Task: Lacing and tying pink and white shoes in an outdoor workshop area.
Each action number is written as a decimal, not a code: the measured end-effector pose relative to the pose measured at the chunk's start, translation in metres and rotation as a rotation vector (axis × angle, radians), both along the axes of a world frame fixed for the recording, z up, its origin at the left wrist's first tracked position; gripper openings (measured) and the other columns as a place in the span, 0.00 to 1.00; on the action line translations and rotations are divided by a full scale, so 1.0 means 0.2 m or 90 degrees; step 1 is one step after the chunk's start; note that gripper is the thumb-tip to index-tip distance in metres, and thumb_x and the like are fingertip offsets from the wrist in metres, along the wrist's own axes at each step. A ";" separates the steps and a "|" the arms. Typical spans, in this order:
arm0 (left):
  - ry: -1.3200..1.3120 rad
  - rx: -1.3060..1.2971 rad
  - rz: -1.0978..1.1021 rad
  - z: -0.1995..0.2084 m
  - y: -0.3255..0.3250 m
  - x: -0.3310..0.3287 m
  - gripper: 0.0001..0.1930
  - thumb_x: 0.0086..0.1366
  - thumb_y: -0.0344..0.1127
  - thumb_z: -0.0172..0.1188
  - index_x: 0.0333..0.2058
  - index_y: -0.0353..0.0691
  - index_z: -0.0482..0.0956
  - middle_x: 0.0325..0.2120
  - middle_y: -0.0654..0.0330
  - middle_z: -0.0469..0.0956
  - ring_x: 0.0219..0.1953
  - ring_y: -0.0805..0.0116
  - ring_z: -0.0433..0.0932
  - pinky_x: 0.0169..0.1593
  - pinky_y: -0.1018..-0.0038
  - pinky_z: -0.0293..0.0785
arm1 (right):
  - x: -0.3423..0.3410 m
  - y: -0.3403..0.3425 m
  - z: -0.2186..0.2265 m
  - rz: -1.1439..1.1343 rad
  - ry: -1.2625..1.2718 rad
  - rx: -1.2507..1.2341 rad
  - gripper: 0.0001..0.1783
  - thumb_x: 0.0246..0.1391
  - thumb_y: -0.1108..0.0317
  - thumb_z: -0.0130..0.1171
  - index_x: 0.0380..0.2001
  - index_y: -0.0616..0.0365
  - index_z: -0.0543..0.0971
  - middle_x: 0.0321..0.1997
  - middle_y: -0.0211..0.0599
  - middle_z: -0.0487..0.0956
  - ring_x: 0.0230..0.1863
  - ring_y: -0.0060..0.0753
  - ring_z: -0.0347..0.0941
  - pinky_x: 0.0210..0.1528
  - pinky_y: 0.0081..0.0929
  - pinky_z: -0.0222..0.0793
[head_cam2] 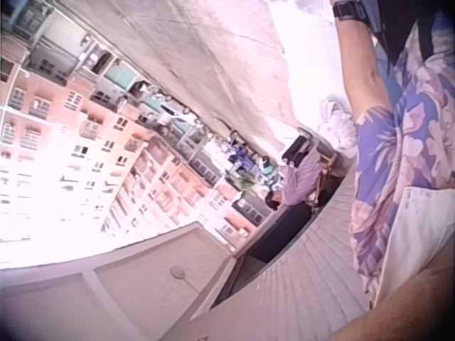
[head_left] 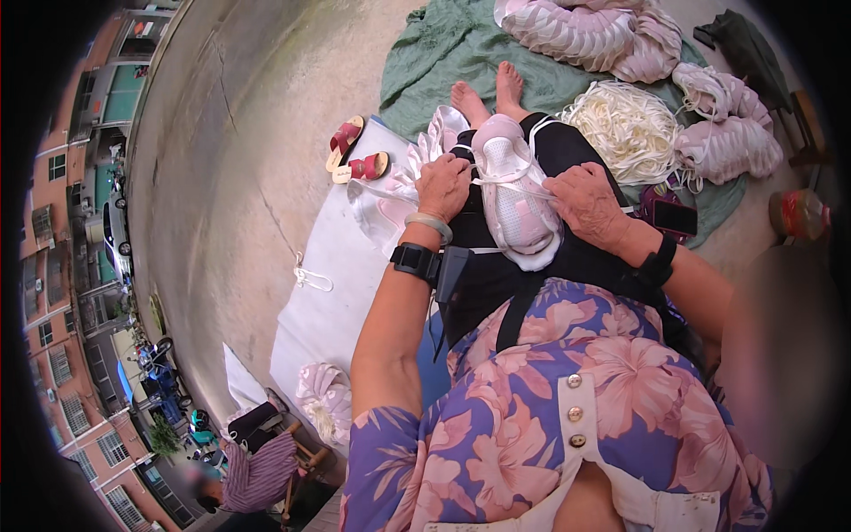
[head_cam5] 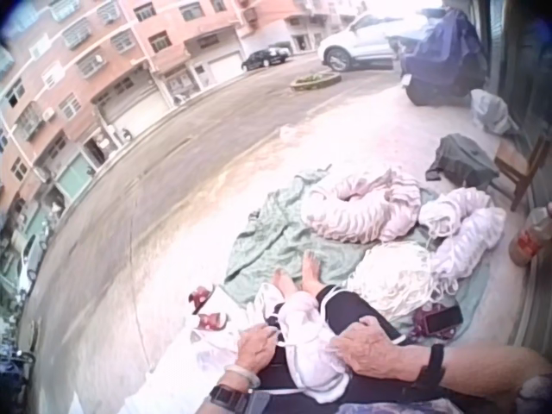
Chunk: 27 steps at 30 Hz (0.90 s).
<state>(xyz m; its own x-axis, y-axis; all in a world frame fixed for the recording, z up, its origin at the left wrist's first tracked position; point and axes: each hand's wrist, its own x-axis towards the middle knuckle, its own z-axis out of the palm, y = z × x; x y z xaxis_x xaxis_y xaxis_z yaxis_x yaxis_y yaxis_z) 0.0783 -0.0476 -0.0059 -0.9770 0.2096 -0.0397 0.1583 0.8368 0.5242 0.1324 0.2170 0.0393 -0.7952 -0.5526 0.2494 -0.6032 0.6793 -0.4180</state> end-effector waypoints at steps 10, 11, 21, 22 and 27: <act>-0.391 0.745 0.121 0.31 -0.04 0.08 0.15 0.60 0.34 0.55 0.44 0.31 0.74 0.33 0.66 0.76 0.34 0.80 0.71 0.43 0.81 0.65 | 0.03 0.01 0.03 0.018 -0.031 -0.103 0.05 0.45 0.68 0.54 0.28 0.51 0.73 0.24 0.32 0.72 0.31 0.36 0.70 0.43 0.36 0.59; -0.409 0.798 0.066 0.36 -0.05 0.09 0.17 0.61 0.36 0.55 0.45 0.31 0.74 0.35 0.64 0.75 0.34 0.80 0.71 0.43 0.82 0.64 | 0.04 0.01 0.04 0.027 -0.069 -0.121 0.03 0.44 0.68 0.54 0.25 0.52 0.73 0.23 0.33 0.72 0.30 0.38 0.70 0.40 0.35 0.60; -0.389 0.398 -0.152 0.39 0.01 0.15 0.13 0.51 0.39 0.66 0.21 0.41 0.70 0.43 0.64 0.67 0.40 0.78 0.64 0.45 0.80 0.62 | 0.15 0.11 0.15 0.078 -0.141 -0.121 0.03 0.41 0.70 0.55 0.20 0.54 0.71 0.19 0.36 0.69 0.26 0.42 0.68 0.29 0.36 0.60; -0.334 0.368 -0.179 0.37 0.01 0.15 0.12 0.50 0.36 0.66 0.21 0.41 0.70 0.43 0.64 0.67 0.40 0.78 0.66 0.45 0.80 0.63 | 0.17 0.14 0.17 0.082 -0.142 -0.117 0.03 0.41 0.70 0.55 0.20 0.54 0.71 0.19 0.36 0.69 0.26 0.42 0.68 0.29 0.36 0.60; -0.402 0.553 0.028 0.30 0.02 0.15 0.11 0.43 0.32 0.67 0.24 0.36 0.75 0.41 0.60 0.69 0.43 0.70 0.68 0.49 0.77 0.63 | 0.26 0.33 0.27 0.095 -0.120 -0.080 0.03 0.38 0.71 0.56 0.20 0.53 0.71 0.17 0.33 0.65 0.23 0.40 0.64 0.26 0.36 0.56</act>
<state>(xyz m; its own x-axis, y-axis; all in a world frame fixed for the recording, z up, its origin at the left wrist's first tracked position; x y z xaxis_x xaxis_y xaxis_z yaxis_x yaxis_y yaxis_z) 0.1078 -0.0441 0.0543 -0.8396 0.3739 -0.3941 -0.3705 0.1365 0.9187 0.1848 0.2822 0.0928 -0.7464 -0.6412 0.1783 -0.5957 0.5242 -0.6085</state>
